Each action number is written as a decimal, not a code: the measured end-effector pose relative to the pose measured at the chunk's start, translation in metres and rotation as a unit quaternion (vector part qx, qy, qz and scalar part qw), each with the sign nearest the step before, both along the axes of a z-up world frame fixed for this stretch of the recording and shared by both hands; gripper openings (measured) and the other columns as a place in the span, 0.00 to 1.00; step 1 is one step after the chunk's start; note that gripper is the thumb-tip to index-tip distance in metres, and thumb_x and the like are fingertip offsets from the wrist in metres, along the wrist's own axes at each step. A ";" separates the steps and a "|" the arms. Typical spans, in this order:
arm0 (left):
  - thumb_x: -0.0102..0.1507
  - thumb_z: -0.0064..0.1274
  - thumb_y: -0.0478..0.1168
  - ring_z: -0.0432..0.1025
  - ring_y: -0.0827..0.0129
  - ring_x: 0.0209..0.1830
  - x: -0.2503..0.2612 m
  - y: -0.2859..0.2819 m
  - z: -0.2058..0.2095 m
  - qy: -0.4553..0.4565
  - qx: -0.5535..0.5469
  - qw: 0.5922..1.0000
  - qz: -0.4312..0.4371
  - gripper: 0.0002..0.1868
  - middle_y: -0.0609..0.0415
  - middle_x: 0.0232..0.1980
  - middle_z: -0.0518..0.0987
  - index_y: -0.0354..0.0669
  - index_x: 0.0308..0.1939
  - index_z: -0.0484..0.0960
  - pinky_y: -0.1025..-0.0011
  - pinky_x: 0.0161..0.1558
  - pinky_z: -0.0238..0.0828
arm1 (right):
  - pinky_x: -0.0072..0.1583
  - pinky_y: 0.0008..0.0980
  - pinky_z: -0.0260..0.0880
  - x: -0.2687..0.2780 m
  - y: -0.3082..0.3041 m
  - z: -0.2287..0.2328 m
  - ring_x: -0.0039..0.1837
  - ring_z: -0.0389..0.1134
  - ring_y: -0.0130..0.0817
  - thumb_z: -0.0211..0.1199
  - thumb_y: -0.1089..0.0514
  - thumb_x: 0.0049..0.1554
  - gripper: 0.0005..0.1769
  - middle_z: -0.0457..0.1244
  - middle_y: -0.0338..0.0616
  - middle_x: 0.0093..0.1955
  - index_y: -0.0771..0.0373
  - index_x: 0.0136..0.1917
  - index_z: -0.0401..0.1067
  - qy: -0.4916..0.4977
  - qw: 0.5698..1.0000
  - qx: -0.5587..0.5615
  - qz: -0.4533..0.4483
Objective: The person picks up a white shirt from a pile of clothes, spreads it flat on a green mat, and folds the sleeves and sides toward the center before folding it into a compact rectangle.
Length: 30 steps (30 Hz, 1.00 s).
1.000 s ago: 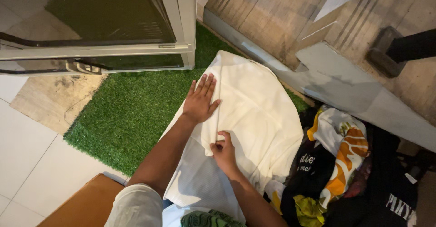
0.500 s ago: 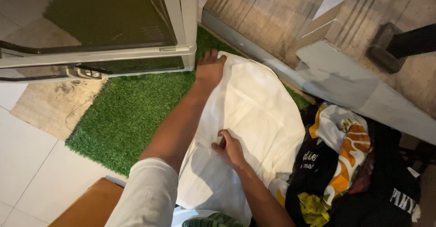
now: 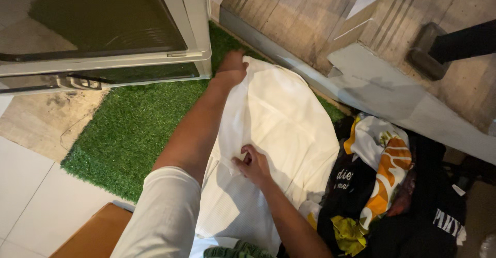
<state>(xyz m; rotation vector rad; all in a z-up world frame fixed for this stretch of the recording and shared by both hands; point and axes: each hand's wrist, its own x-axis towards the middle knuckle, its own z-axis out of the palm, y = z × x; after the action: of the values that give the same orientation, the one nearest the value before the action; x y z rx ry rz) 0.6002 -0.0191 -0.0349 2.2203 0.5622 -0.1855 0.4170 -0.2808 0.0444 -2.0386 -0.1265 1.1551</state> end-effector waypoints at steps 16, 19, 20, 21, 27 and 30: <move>0.72 0.48 0.48 0.75 0.45 0.53 -0.062 -0.021 0.061 -0.031 0.079 0.996 0.032 0.14 0.40 0.54 0.78 0.41 0.51 0.80 0.51 0.55 0.71 | 0.36 0.36 0.67 -0.032 -0.013 -0.024 0.30 0.66 0.35 0.70 0.48 0.54 0.17 0.64 0.44 0.28 0.63 0.38 0.71 -0.196 0.980 0.039 0.004; 0.70 0.47 0.53 0.74 0.47 0.57 -0.096 -0.039 0.078 0.033 0.133 0.990 0.023 0.19 0.41 0.56 0.79 0.41 0.51 0.79 0.51 0.57 0.71 | 0.32 0.33 0.61 -0.028 -0.012 -0.029 0.25 0.59 0.32 0.74 0.52 0.52 0.18 0.61 0.43 0.24 0.64 0.34 0.69 -0.242 0.968 0.067 0.003; 0.64 0.51 0.53 0.73 0.45 0.56 -0.104 -0.044 0.080 0.002 0.173 0.984 0.043 0.22 0.39 0.55 0.78 0.38 0.51 0.78 0.48 0.53 0.69 | 0.31 0.32 0.59 -0.028 -0.013 -0.027 0.26 0.57 0.29 0.74 0.54 0.53 0.18 0.59 0.42 0.23 0.64 0.33 0.68 -0.219 0.972 0.080 0.004; 0.64 0.51 0.53 0.73 0.45 0.56 -0.110 -0.044 0.081 0.000 0.174 0.984 0.041 0.22 0.39 0.55 0.78 0.38 0.51 0.78 0.48 0.53 0.69 | 0.31 0.30 0.56 -0.028 -0.014 -0.025 0.26 0.54 0.27 0.73 0.57 0.55 0.18 0.57 0.40 0.23 0.63 0.33 0.67 -0.196 0.976 0.093 0.006; 0.67 0.47 0.54 0.74 0.48 0.55 -0.141 -0.040 0.095 0.133 0.178 0.975 0.021 0.22 0.41 0.49 0.81 0.39 0.53 0.78 0.48 0.56 0.69 | 0.31 0.31 0.54 -0.027 -0.013 -0.021 0.26 0.51 0.27 0.74 0.57 0.54 0.20 0.54 0.40 0.22 0.64 0.33 0.64 -0.230 0.965 0.127 -0.012; 0.72 0.43 0.55 0.78 0.43 0.50 -0.163 -0.035 0.093 0.208 0.082 0.974 0.034 0.23 0.37 0.48 0.82 0.39 0.57 0.75 0.49 0.54 0.72 | 0.31 0.30 0.55 -0.027 -0.013 -0.024 0.26 0.52 0.26 0.74 0.56 0.54 0.19 0.55 0.38 0.22 0.64 0.33 0.65 -0.212 0.971 0.111 -0.011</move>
<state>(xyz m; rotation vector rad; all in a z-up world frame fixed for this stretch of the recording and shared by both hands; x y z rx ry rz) 0.4371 -0.0541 0.0578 2.3286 0.9077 -0.5963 0.3895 -0.2941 0.0206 -2.0478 -0.4240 0.6436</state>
